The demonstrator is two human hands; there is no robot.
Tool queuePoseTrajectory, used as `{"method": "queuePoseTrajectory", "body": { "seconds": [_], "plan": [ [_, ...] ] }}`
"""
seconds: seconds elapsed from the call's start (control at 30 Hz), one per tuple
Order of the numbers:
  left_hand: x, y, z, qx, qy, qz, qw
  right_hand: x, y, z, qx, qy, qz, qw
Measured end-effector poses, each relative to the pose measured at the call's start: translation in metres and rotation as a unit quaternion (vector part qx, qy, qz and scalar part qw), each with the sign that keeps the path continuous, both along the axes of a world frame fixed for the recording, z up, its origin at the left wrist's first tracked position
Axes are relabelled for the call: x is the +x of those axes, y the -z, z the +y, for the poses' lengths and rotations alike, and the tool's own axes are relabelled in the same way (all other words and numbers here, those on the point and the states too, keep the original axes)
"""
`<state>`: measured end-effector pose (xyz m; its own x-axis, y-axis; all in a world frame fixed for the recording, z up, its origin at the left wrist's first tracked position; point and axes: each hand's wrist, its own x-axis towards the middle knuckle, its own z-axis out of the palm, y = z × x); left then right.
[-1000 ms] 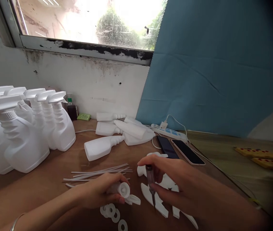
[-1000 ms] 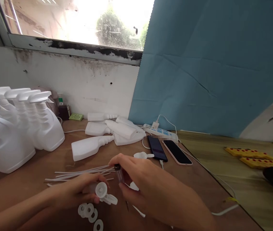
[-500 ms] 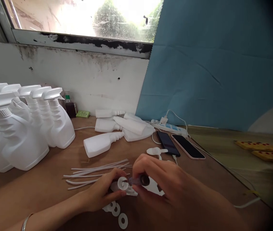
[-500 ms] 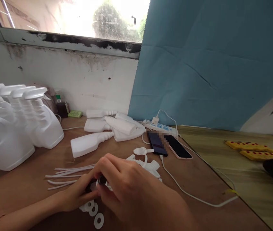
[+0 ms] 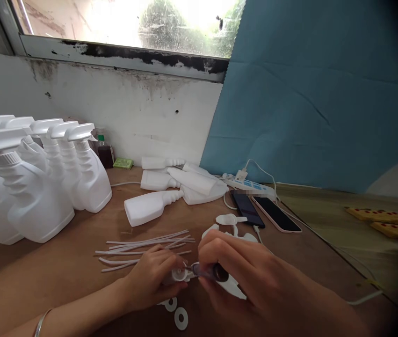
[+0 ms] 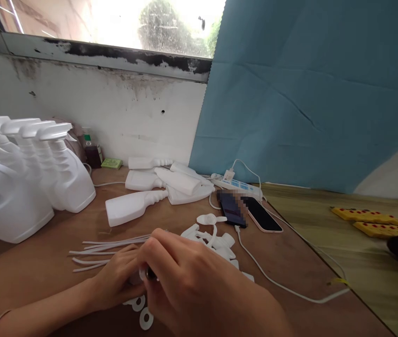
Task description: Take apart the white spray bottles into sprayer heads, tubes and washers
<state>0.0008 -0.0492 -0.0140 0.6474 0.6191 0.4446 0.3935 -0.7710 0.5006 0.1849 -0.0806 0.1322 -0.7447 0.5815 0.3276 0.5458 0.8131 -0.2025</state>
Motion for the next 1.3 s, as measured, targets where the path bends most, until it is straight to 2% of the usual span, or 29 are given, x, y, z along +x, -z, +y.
{"method": "queuePoseTrajectory", "body": {
  "seconds": [0.23, 0.7, 0.87, 1.1, 1.3],
  "plan": [
    [0.002, 0.008, 0.002, 0.029, -0.009, -0.018, 0.999, -0.005, 0.005, 0.004, 0.012, -0.015, 0.007, 1.0],
    [0.003, 0.011, 0.001, 0.057, -0.006, -0.052, 0.997, -0.011, 0.013, 0.008, -0.003, -0.012, -0.044, 0.999],
    [0.004, 0.013, 0.002, 0.066, -0.002, -0.062, 0.996, -0.01, 0.015, 0.005, 0.021, 0.017, -0.05, 0.998],
    [0.004, 0.017, 0.002, 0.096, -0.022, -0.051, 0.994, -0.009, 0.017, -0.001, 0.076, -0.022, -0.068, 0.995],
    [0.004, 0.015, 0.002, 0.091, -0.019, -0.055, 0.994, -0.008, 0.016, 0.001, 0.079, -0.023, -0.063, 0.995]
  ]
}}
